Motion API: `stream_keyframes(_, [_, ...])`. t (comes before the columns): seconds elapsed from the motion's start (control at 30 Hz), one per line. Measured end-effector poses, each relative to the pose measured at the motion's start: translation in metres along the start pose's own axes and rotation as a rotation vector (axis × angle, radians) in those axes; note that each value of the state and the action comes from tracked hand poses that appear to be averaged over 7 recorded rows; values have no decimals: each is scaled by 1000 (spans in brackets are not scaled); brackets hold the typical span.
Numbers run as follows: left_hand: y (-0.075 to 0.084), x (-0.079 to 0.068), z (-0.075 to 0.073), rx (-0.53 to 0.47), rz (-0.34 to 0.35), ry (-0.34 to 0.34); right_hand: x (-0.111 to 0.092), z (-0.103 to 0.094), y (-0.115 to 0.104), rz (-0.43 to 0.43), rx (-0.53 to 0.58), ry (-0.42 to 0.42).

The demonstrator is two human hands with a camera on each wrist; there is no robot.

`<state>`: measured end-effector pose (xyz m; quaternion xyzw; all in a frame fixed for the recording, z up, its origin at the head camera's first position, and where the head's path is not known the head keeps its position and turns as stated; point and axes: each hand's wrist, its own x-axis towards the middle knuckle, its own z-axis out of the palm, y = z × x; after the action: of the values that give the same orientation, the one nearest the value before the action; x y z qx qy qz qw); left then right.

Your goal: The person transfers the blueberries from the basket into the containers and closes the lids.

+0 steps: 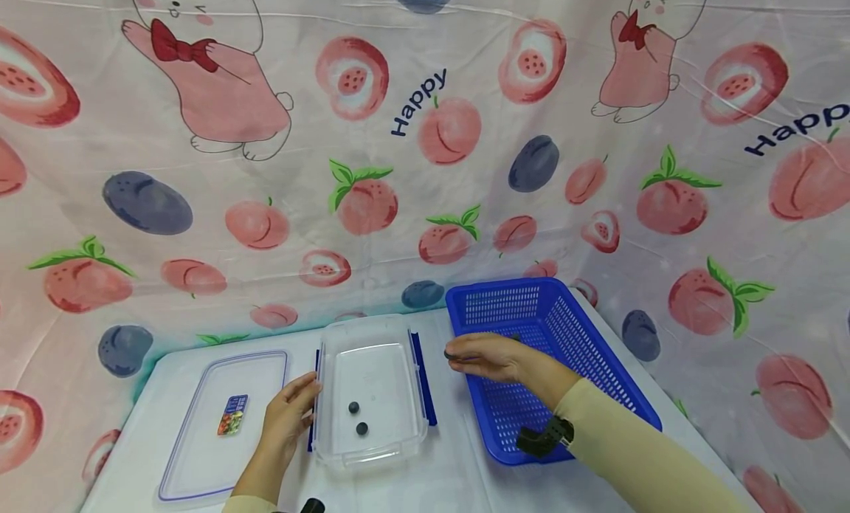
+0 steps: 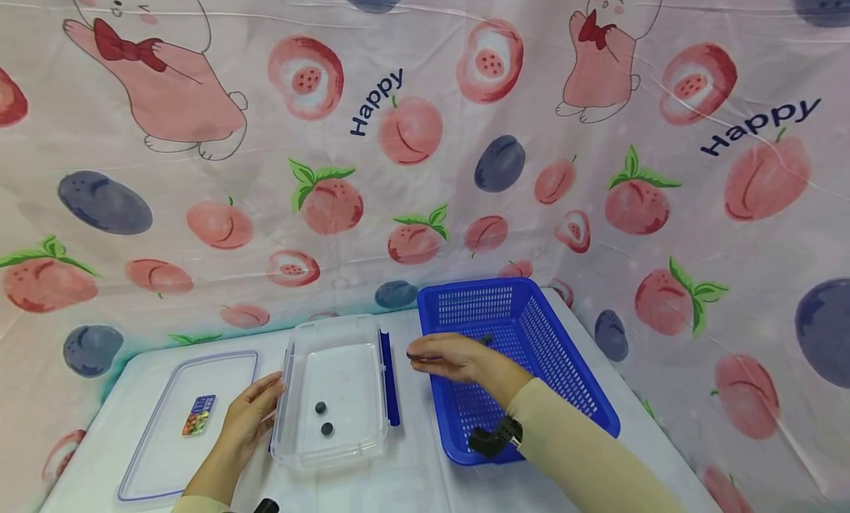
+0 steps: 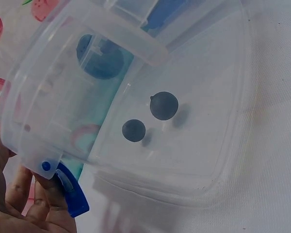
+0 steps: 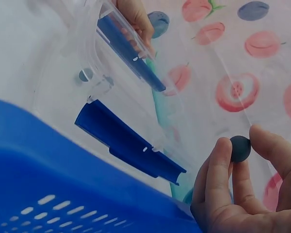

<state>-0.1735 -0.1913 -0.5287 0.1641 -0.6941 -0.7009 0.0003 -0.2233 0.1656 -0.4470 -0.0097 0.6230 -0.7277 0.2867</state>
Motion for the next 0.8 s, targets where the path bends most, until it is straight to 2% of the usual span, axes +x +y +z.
stream_keyframes(0.27, [-1,1,0,-3,-4,-3,3,11,0,17,20,8])
stream_keyframes(0.8, [-2,3,-1,-5,-20,-1,19,40,5,45,-13,-37])
